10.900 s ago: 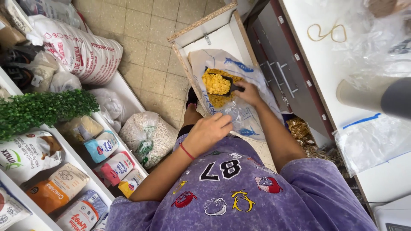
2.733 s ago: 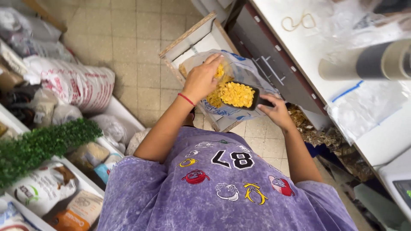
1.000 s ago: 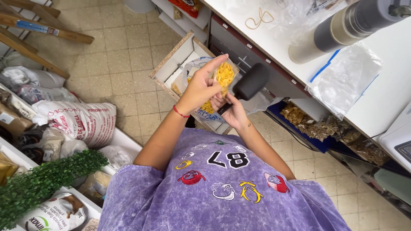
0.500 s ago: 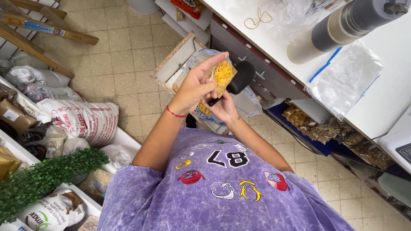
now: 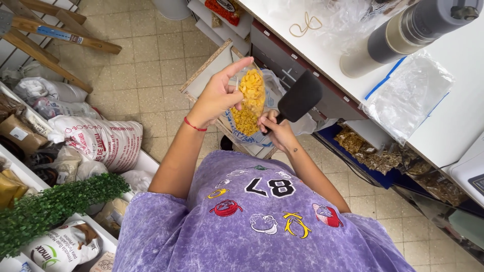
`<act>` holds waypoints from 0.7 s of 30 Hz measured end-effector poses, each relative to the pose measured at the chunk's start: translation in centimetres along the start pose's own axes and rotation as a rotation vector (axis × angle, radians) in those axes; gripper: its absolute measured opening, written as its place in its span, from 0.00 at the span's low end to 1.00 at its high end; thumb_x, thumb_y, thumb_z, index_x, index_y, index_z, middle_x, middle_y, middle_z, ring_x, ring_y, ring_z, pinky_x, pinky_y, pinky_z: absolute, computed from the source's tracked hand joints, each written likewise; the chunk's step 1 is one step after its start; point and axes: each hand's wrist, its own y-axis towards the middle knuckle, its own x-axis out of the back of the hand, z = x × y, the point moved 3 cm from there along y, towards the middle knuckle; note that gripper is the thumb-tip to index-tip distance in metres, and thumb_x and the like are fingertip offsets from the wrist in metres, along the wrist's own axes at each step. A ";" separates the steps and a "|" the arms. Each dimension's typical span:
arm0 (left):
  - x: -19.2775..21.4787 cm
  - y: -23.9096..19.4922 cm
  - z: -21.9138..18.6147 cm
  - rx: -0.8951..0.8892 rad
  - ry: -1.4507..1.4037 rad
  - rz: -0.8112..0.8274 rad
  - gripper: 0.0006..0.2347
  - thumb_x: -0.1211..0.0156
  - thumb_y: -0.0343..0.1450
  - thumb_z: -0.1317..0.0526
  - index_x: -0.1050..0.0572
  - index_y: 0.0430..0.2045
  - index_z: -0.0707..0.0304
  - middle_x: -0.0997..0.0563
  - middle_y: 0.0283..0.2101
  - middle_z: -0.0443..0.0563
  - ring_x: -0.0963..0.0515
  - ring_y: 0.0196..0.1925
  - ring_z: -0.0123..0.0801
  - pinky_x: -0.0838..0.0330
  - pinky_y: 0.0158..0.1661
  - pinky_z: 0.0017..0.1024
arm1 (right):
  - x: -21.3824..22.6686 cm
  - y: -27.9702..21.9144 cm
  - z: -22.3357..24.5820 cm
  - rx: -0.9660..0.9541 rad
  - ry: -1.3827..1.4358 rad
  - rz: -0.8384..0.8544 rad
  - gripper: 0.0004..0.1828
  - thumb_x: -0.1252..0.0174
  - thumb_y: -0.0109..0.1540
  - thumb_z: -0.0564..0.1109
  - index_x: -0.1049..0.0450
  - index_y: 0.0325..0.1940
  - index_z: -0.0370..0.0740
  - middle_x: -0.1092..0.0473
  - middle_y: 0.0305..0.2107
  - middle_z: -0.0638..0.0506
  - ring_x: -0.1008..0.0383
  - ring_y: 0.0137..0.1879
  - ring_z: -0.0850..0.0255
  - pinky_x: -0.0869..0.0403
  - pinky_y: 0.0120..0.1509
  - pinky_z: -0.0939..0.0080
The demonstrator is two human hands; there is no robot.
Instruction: Scooping cornflakes into plastic bags, weighing them on a digital scale, and sealing the bags.
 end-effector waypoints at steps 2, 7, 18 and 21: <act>0.3 -0.1 -0.2 0.003 0.292 -0.032 0.32 0.54 0.60 0.80 0.42 0.65 0.69 0.39 0.67 0.68 0.24 0.19 0.23 0.29 0.21 0.16 | 1.4 -1.1 1.5 -0.076 -0.515 -0.285 0.23 0.42 0.62 0.37 0.47 0.21 0.50 0.26 0.25 0.50 0.30 0.22 0.67 0.35 0.26 0.74; 0.1 0.3 4.5 -0.023 0.666 0.045 0.32 0.51 0.60 0.79 0.40 0.64 0.70 0.38 0.67 0.66 0.26 0.42 0.40 0.27 0.40 0.29 | 5.5 -2.5 4.7 0.061 -0.938 -0.257 0.12 0.36 0.58 0.38 0.34 0.25 0.42 0.30 0.17 0.49 0.35 0.18 0.67 0.41 0.21 0.71; 1.1 -1.6 7.5 -0.068 0.708 -0.025 0.32 0.51 0.58 0.80 0.41 0.63 0.78 0.38 0.64 0.78 0.35 0.63 0.66 0.35 0.60 0.50 | 4.1 -2.4 7.5 -0.258 -1.994 0.063 0.18 0.51 0.68 0.53 0.24 0.40 0.37 0.24 0.30 0.39 0.22 0.39 0.44 0.28 0.46 0.48; 1.2 -1.5 8.5 0.118 0.603 -0.049 0.33 0.53 0.60 0.80 0.43 0.66 0.69 0.40 0.68 0.63 0.30 0.62 0.54 0.24 0.41 0.23 | 7.0 2.4 1.9 -0.068 -2.281 0.174 0.08 0.49 0.63 0.46 0.25 0.35 0.46 0.25 0.23 0.51 0.21 0.33 0.53 0.26 0.39 0.56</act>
